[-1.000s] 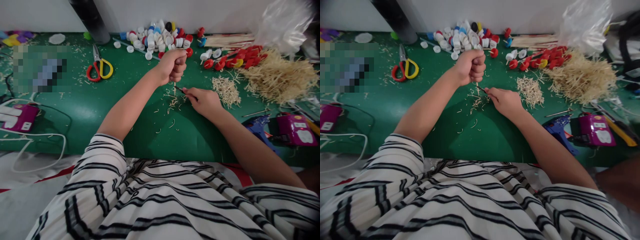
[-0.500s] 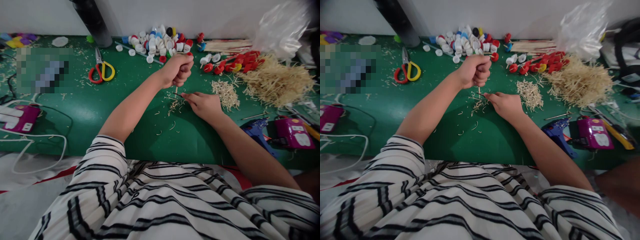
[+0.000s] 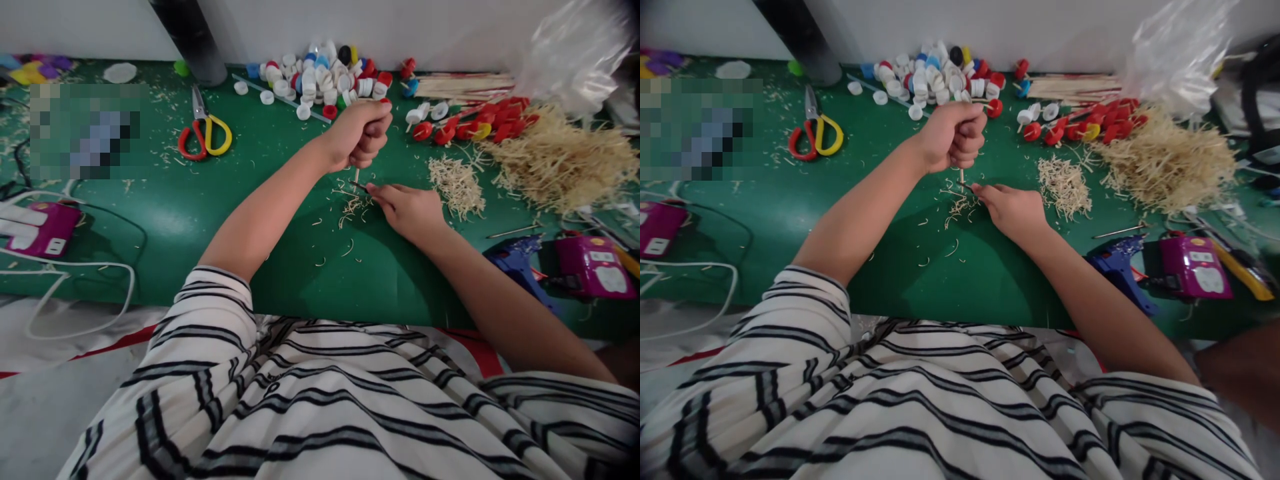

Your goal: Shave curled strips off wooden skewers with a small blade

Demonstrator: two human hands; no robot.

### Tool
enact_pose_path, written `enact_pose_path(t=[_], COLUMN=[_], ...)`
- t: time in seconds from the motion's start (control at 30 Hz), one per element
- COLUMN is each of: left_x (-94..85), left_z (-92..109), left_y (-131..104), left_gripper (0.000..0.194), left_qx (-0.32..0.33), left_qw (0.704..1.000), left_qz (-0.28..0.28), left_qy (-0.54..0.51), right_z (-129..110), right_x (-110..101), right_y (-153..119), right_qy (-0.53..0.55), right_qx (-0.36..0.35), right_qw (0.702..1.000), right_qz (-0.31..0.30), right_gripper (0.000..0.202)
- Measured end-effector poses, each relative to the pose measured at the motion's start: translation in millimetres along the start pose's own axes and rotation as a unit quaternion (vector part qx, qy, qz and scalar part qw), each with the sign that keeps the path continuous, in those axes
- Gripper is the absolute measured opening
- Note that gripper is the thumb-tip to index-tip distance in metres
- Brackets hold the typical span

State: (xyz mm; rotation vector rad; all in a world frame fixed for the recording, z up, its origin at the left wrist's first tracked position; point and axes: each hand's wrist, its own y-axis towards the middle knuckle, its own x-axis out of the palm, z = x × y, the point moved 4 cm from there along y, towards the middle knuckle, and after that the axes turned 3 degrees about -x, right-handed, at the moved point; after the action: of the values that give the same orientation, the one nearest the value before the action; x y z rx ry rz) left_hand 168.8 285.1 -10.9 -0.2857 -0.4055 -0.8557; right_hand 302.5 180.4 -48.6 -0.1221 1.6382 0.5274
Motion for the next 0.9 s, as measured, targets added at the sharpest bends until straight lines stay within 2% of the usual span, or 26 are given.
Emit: enact_pose_path(t=[0.13,0.3,0.5,0.6,0.8,0.9], left_x=[-2.0,0.1,-1.6,-2.2,1.6,2.1], left_z=[-3,0,-2,-3,-2,-2], left_y=[1,0,4,8,10,12], left_gripper=[0.052,0.051,0.051,0.048,0.046,0.045], left_qx=[-0.016,0.016,0.023,0.048,0.081,0.101], left_qw=[0.999,1.000,0.999,0.996,0.967,0.957], left_qz=[0.026,0.008,0.013,0.069,0.239,0.269], left_qy=[-0.028,0.012,0.038,0.028,0.036,0.040], right_z=[-1,-1,2,3,5,6], right_x=[2,2,-3,-9,-8,-5], right_y=[-2,-3,-2,2,6,6], right_qy=[-0.003,-0.024,-0.049,-0.047,-0.012,0.018], right_qx=[-0.007,-0.020,-0.024,-0.008,0.017,0.034], right_qw=[1.000,0.999,0.999,0.999,1.000,0.999], right_qz=[-0.008,-0.023,0.003,0.012,0.014,0.018], right_gripper=[0.042,0.044,0.043,0.044,0.045,0.044])
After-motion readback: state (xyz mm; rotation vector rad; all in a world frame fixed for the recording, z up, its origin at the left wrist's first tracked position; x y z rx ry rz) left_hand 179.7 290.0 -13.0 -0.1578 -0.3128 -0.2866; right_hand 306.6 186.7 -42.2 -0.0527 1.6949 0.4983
